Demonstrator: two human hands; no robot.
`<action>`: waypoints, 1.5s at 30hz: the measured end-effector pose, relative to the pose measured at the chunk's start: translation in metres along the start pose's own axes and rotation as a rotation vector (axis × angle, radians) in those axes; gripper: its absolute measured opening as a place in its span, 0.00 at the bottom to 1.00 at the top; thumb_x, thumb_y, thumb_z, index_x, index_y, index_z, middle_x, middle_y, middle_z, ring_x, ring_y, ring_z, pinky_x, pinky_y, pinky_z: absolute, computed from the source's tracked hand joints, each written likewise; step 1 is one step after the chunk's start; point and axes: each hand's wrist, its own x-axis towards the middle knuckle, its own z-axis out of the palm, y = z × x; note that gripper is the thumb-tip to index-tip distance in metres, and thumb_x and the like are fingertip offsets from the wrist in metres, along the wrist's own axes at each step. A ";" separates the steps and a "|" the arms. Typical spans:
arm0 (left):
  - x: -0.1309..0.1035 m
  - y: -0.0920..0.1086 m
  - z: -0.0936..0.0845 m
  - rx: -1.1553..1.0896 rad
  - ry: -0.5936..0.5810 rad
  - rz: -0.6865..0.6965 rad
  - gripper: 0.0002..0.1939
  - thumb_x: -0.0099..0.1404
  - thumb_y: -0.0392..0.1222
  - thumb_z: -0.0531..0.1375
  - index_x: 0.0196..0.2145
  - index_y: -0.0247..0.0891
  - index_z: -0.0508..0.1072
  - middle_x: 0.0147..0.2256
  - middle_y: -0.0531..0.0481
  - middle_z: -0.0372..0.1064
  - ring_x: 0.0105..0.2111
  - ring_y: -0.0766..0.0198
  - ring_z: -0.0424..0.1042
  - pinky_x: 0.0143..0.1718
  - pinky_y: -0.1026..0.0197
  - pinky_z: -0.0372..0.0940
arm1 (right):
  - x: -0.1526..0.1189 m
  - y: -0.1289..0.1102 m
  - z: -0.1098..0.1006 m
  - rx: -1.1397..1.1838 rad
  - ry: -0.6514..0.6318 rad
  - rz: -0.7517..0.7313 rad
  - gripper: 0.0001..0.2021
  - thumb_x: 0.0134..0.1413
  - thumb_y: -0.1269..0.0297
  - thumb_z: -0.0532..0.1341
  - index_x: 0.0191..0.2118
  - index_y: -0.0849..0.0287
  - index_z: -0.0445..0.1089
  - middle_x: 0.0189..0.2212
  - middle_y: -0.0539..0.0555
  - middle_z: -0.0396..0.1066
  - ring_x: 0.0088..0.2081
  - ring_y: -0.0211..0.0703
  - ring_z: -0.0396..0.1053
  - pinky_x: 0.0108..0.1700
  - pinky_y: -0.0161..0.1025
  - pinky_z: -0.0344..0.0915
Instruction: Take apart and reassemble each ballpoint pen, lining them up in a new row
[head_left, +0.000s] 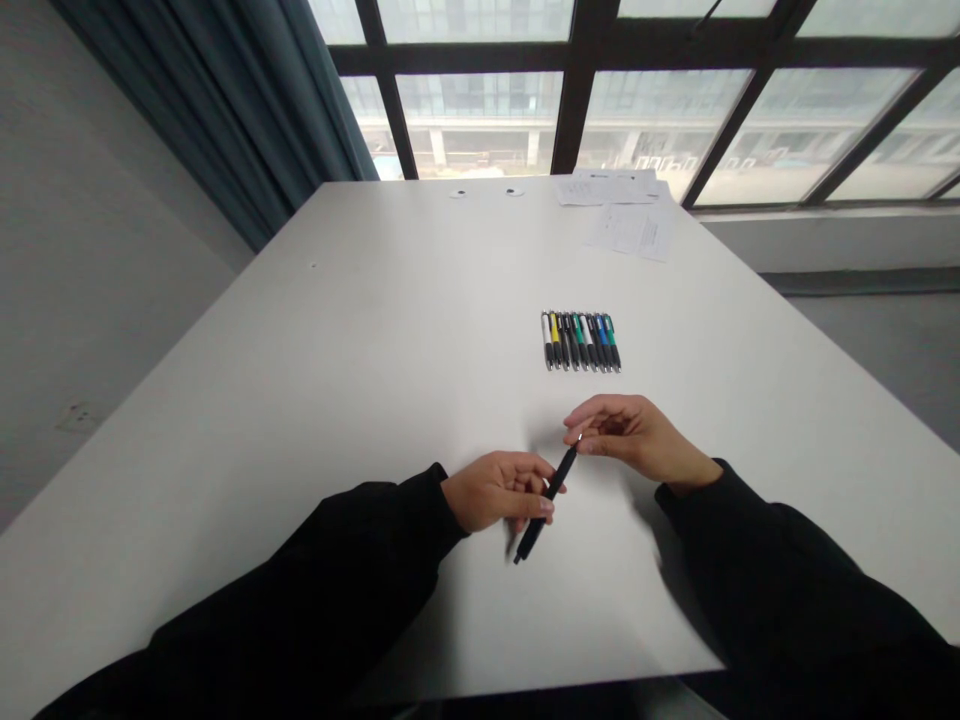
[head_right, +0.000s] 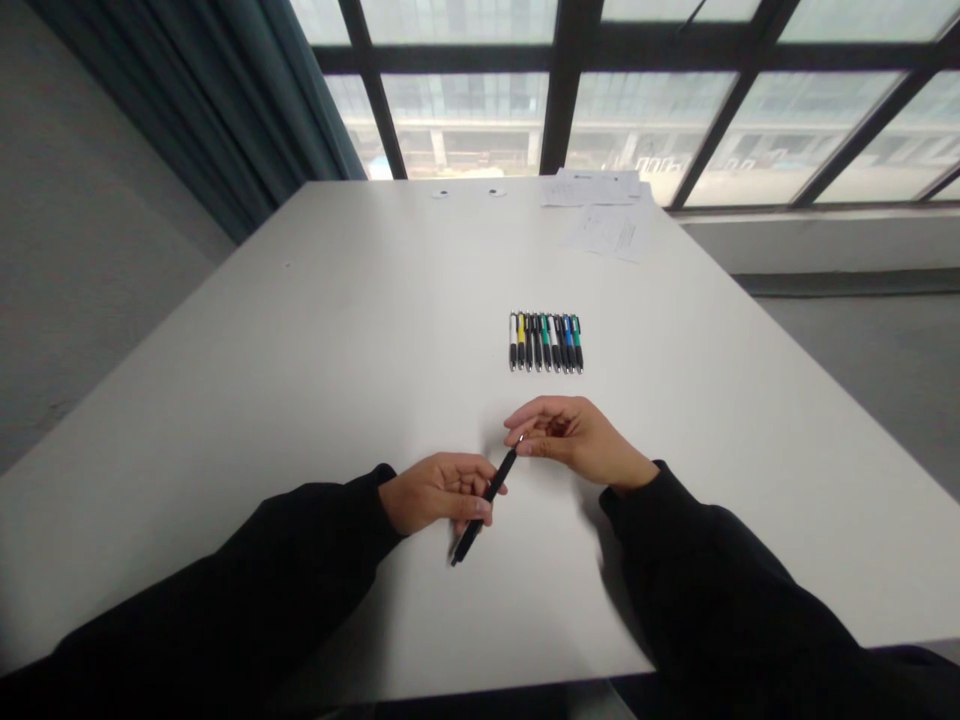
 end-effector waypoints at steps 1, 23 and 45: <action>0.000 0.000 0.000 -0.001 0.000 -0.001 0.22 0.53 0.46 0.70 0.41 0.30 0.74 0.27 0.47 0.73 0.22 0.70 0.70 0.21 0.70 0.64 | 0.000 -0.001 0.000 -0.002 -0.001 0.001 0.12 0.48 0.69 0.70 0.41 0.58 0.75 0.35 0.54 0.78 0.36 0.38 0.76 0.42 0.37 0.72; 0.000 0.000 -0.002 0.022 -0.003 -0.009 0.23 0.53 0.50 0.69 0.40 0.30 0.73 0.25 0.48 0.72 0.21 0.69 0.69 0.19 0.69 0.61 | -0.004 -0.007 0.004 -0.400 -0.044 0.025 0.15 0.57 0.55 0.62 0.26 0.62 0.68 0.20 0.47 0.62 0.23 0.34 0.57 0.27 0.34 0.56; 0.000 -0.002 0.000 0.053 -0.010 0.002 0.21 0.50 0.48 0.71 0.36 0.32 0.72 0.22 0.54 0.67 0.17 0.73 0.65 0.19 0.70 0.62 | 0.002 0.004 0.021 -0.427 0.011 0.091 0.27 0.58 0.48 0.58 0.17 0.59 0.51 0.16 0.44 0.47 0.19 0.31 0.45 0.22 0.35 0.43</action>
